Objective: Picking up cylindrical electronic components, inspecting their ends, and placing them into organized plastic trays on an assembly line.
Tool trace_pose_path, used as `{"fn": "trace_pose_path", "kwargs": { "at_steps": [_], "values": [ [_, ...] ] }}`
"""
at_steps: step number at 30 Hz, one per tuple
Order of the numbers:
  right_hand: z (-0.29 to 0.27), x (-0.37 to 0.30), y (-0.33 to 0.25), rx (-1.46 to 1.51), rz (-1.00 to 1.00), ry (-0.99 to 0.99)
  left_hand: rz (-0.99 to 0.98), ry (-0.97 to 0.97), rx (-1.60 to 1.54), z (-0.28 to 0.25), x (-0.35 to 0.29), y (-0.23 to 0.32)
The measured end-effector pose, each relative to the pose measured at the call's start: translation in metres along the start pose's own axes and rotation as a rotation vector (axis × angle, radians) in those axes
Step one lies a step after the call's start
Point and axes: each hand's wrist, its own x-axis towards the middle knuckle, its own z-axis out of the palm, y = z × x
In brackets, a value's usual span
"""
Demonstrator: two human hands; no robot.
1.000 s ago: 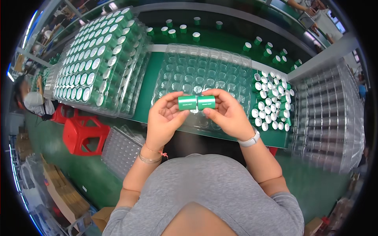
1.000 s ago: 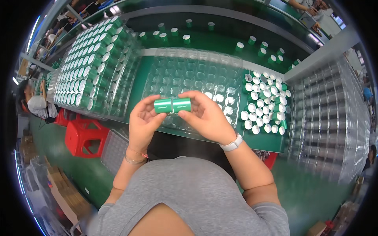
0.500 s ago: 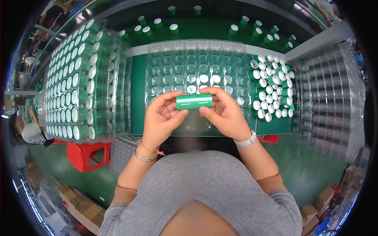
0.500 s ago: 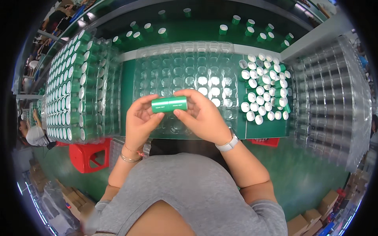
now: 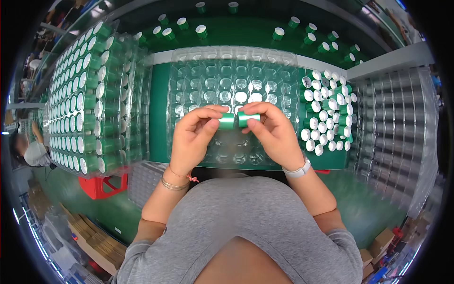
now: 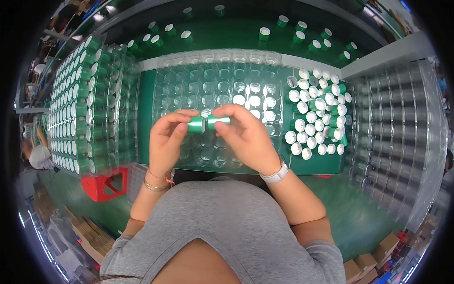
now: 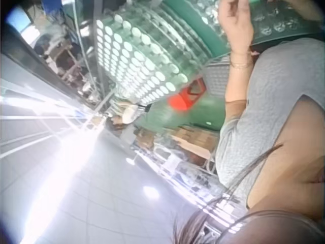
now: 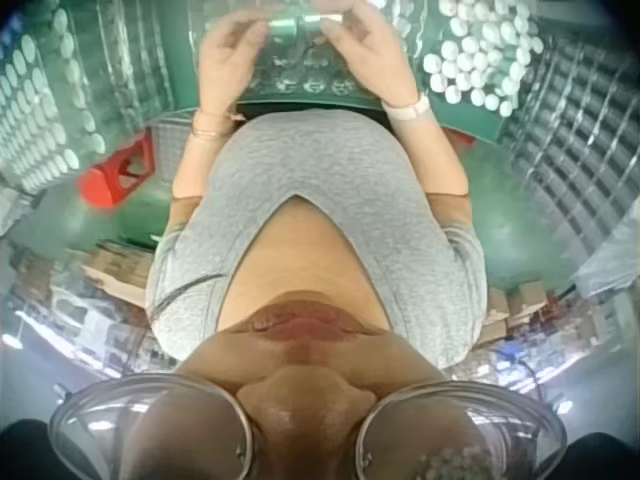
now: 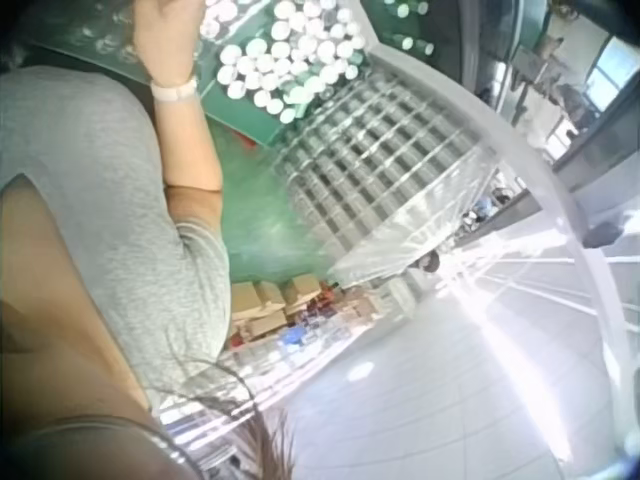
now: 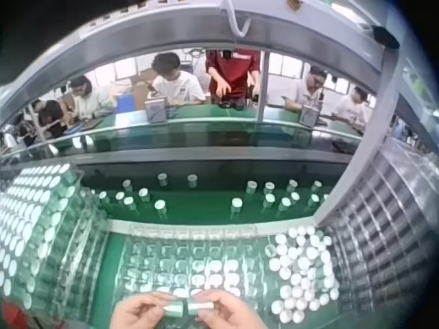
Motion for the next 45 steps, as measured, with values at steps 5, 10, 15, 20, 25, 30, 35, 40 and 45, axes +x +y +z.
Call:
{"fn": "trace_pose_path", "kwargs": {
  "at_steps": [5, 10, 15, 20, 25, 30, 35, 40, 45],
  "values": [
    [0.004, 0.002, 0.003, -0.097, -0.213, 0.042, -0.017, 0.087, 0.084, 0.009, 0.006, 0.020],
    [0.004, 0.005, 0.006, -0.118, -0.279, 0.000, -0.063, 0.076, 0.023, 0.004, 0.003, 0.017],
    [0.006, 0.009, 0.006, -0.165, -0.327, -0.045, -0.087, 0.091, 0.004, 0.002, 0.001, 0.020],
    [0.010, 0.013, 0.004, -0.137, -0.316, -0.083, -0.044, 0.037, -0.018, -0.008, 0.002, 0.017],
    [0.013, 0.017, 0.001, 0.036, -0.118, -0.001, -0.099, 0.160, -0.168, -0.010, 0.002, 0.010],
    [0.017, 0.017, -0.005, 0.557, 0.235, 0.072, -0.162, 0.246, -0.553, -0.009, 0.005, -0.007],
    [0.017, 0.016, 0.006, 0.110, 0.100, 0.103, -0.281, 0.098, -0.788, -0.005, 0.014, -0.001],
    [0.008, 0.017, 0.014, 0.119, 0.033, 0.103, -0.285, 0.156, -0.469, 0.010, 0.015, 0.013],
    [0.002, 0.015, 0.010, -0.055, 0.088, 0.093, -0.134, 0.092, -0.179, 0.005, 0.011, 0.017]
  ]
}}
